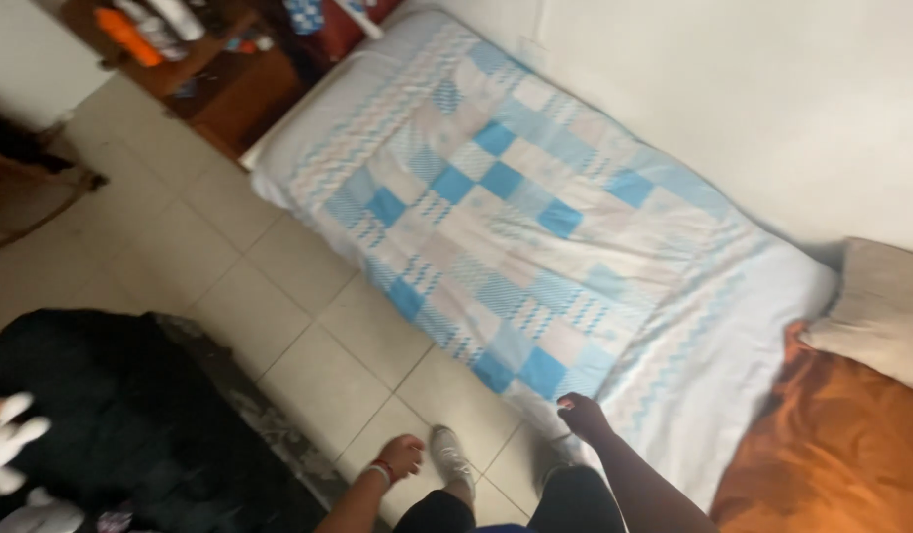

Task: Arranging stuffed toys on a bed and smoothing the bedsheet

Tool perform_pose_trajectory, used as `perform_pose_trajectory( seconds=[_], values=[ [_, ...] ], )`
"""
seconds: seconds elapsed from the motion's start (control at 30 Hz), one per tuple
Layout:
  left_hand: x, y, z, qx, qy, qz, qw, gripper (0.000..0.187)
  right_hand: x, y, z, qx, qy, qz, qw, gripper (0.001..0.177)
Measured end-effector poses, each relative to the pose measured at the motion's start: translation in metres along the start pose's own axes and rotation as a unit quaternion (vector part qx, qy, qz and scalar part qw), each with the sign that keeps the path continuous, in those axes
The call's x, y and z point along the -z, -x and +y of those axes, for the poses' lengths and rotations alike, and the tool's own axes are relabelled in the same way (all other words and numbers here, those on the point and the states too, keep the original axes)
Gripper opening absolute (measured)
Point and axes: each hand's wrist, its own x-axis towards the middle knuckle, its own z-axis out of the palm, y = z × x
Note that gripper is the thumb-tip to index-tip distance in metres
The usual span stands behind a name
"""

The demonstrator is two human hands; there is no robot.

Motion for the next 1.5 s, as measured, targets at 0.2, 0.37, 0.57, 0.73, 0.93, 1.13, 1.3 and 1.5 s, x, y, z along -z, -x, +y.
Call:
perform_pose_trajectory(
  seconds=[0.2,0.37,0.57,0.73,0.93,1.13,1.3,1.5],
  values=[
    [0.164,0.039,-0.078,0.033,0.212,0.239,0.947,0.043,-0.076,0.004,-0.122,-0.005,0.000,-0.126,0.992,0.034],
    [0.189,0.022,-0.064,0.039,0.310,0.217,0.925,0.025,-0.080,-0.043,-0.171,0.024,0.041,-0.127,0.991,0.037],
    [0.243,0.001,0.012,-0.005,0.192,0.112,0.975,0.034,-0.072,-0.115,-0.195,-0.006,0.015,-0.106,0.994,0.030],
    [0.338,-0.008,0.088,0.036,0.160,0.138,0.977,0.035,-0.040,-0.126,-0.297,-0.118,-0.109,-0.120,0.980,0.025],
    [0.439,-0.004,0.186,0.032,0.158,0.165,0.973,0.036,-0.044,-0.241,-0.394,-0.081,-0.068,-0.089,0.990,0.021],
    [0.479,-0.102,0.162,-0.020,0.177,0.150,0.973,0.028,-0.010,-0.265,-0.585,-0.008,-0.048,-0.052,0.997,0.031],
    [0.529,-0.146,0.148,-0.016,0.032,0.134,0.990,0.029,-0.075,-0.351,-0.628,0.027,-0.081,0.003,0.996,0.045],
    [0.657,-0.160,0.178,0.062,-0.091,-0.068,0.992,0.039,-0.158,-0.485,-0.653,0.126,-0.022,0.157,0.979,0.070]
  ],
)
